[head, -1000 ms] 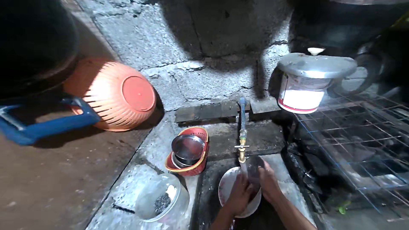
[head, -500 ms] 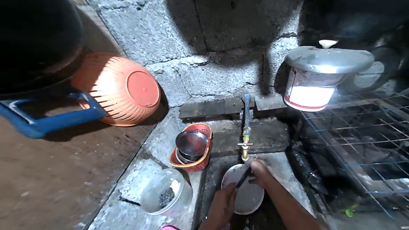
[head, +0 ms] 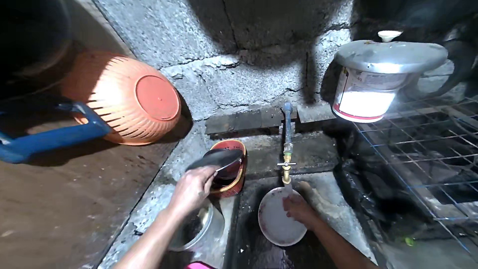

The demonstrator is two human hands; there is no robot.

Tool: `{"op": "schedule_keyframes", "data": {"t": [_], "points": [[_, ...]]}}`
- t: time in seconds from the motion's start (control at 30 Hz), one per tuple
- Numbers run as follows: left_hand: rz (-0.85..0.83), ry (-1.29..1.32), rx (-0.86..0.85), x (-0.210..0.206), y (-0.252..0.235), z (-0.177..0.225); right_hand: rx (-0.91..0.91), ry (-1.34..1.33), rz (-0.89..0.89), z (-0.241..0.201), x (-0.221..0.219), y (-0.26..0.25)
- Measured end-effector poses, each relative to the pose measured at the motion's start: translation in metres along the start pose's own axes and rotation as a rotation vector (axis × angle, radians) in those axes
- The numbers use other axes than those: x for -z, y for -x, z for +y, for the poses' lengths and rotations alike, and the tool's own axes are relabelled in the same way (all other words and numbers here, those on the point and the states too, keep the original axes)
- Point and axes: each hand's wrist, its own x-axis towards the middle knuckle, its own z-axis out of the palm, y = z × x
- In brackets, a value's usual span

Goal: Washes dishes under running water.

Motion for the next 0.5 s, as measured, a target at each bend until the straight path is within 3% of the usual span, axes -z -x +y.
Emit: {"op": "schedule_keyframes", "data": {"t": [0.17, 0.33, 0.43, 0.5], "points": [[-0.344, -0.346, 0.148, -0.041, -0.021, -0.036, 0.003, 0.156, 0.065, 0.036, 0.008, 0.006], [-0.554, -0.388, 0.218, -0.082, -0.025, -0.033, -0.027, 0.495, 0.145, 0.056, 0.005, 0.024], [-0.761, -0.359, 0.302, -0.091, -0.031, -0.038, 0.09, 0.765, 0.05, 0.058, -0.012, 0.028], [-0.785, -0.355, 0.342, -0.091, -0.029, -0.039, 0.208, 0.891, -0.034, 0.065, -0.022, 0.014]]}}
